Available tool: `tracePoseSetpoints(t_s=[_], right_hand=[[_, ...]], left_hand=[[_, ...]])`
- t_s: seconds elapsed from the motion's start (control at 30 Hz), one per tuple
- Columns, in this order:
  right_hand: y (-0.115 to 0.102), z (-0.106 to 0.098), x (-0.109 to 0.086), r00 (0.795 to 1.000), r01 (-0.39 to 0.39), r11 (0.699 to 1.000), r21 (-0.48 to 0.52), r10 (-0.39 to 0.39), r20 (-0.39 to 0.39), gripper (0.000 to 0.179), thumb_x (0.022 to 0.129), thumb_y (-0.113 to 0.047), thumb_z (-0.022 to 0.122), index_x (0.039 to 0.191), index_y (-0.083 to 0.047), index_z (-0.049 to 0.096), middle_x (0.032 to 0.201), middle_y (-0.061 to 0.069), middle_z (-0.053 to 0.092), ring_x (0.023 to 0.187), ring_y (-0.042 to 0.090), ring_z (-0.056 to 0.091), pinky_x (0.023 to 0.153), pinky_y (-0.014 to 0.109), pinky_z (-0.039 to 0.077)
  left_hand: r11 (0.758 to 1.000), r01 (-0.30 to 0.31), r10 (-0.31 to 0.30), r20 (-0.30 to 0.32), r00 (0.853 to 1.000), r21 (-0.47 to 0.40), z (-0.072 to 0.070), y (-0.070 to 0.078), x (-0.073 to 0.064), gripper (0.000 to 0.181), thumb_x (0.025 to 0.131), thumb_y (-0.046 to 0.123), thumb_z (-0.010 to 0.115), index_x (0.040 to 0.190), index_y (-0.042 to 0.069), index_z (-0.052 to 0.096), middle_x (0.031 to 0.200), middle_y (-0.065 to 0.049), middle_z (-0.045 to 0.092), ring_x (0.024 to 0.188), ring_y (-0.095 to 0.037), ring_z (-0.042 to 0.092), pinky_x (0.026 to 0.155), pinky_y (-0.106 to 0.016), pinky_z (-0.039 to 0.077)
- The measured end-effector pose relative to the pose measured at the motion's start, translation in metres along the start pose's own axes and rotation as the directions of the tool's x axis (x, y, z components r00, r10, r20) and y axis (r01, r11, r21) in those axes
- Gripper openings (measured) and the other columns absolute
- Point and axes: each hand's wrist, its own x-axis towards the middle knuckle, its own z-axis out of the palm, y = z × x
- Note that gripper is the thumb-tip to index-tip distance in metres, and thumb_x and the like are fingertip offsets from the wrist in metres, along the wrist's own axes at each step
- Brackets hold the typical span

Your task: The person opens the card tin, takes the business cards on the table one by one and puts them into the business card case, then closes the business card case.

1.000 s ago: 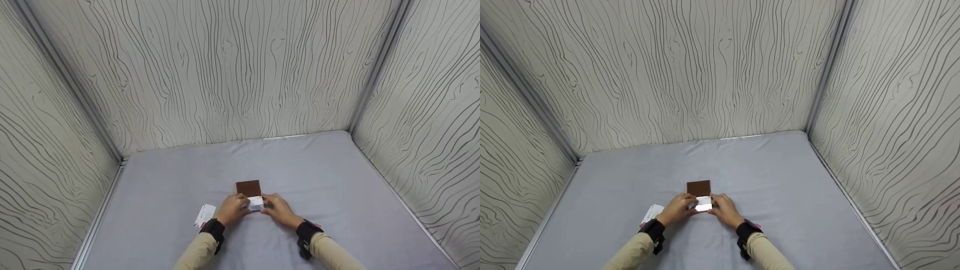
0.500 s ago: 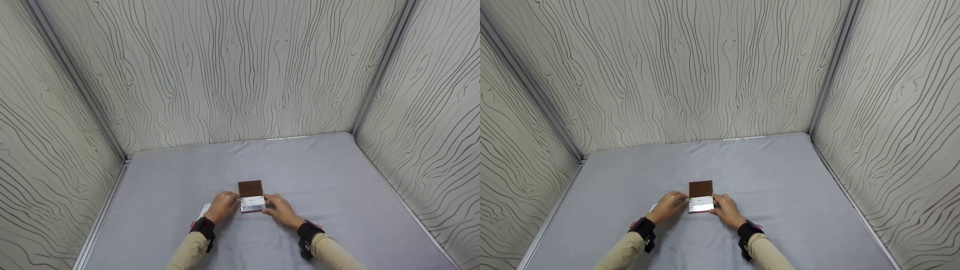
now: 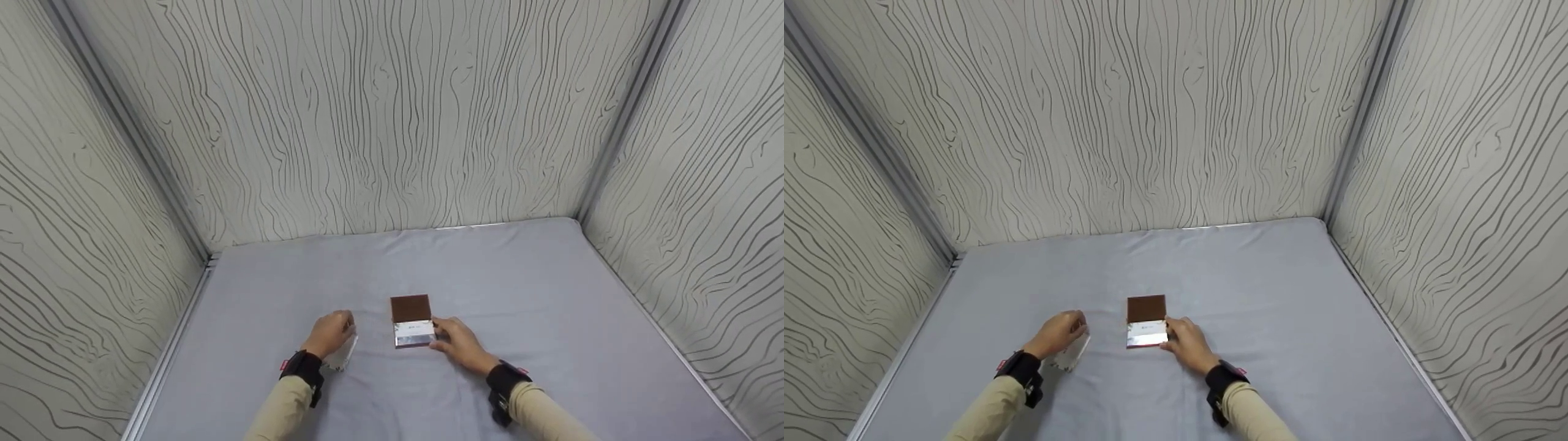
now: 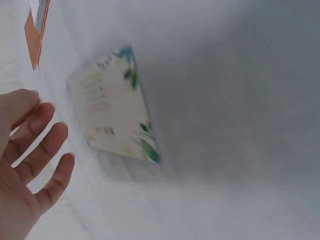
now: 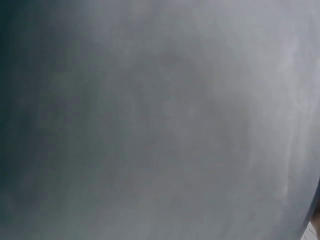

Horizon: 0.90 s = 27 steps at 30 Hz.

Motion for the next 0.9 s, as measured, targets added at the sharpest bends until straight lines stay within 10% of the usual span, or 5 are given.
tracePoseSetpoints(t_s=[0.17,0.37,0.9], right_hand=[[0.001,-0.001,-0.001,1.000,0.007,1.000,-0.016,-0.008,-0.015,0.055,0.080,-0.012,0.081,0.123,0.014,0.060,0.091,0.005,0.065,0.095,0.027,0.059,0.087,0.042,0.050],[0.002,-0.001,0.000,1.000,0.011,1.000,-0.014,-0.012,-0.012,0.053,0.081,-0.013,0.081,0.122,0.013,0.061,0.094,0.008,0.065,0.096,0.028,0.059,0.086,0.044,0.050],[0.001,0.000,0.001,1.000,-0.009,1.000,-0.009,0.009,0.020,0.057,0.083,-0.016,0.080,0.126,0.014,0.058,0.091,0.003,0.063,0.091,0.023,0.057,0.082,0.041,0.050]], left_hand=[[0.994,0.106,-0.108,0.088,0.990,0.018,-0.009,-0.005,-0.015,0.030,0.089,0.026,0.075,0.082,0.003,0.057,0.073,-0.003,0.054,0.065,-0.020,0.053,0.059,-0.039,0.047],[0.964,0.262,-0.267,0.232,0.935,0.054,-0.011,-0.011,-0.024,0.055,0.079,0.052,0.077,0.085,0.003,0.053,0.076,-0.006,0.050,0.068,-0.022,0.047,0.064,-0.046,0.047],[0.953,0.302,-0.298,0.268,0.916,0.028,-0.017,-0.007,-0.023,0.056,0.070,0.040,0.089,0.091,0.000,0.055,0.080,-0.008,0.053,0.072,-0.023,0.046,0.069,-0.047,0.048]])
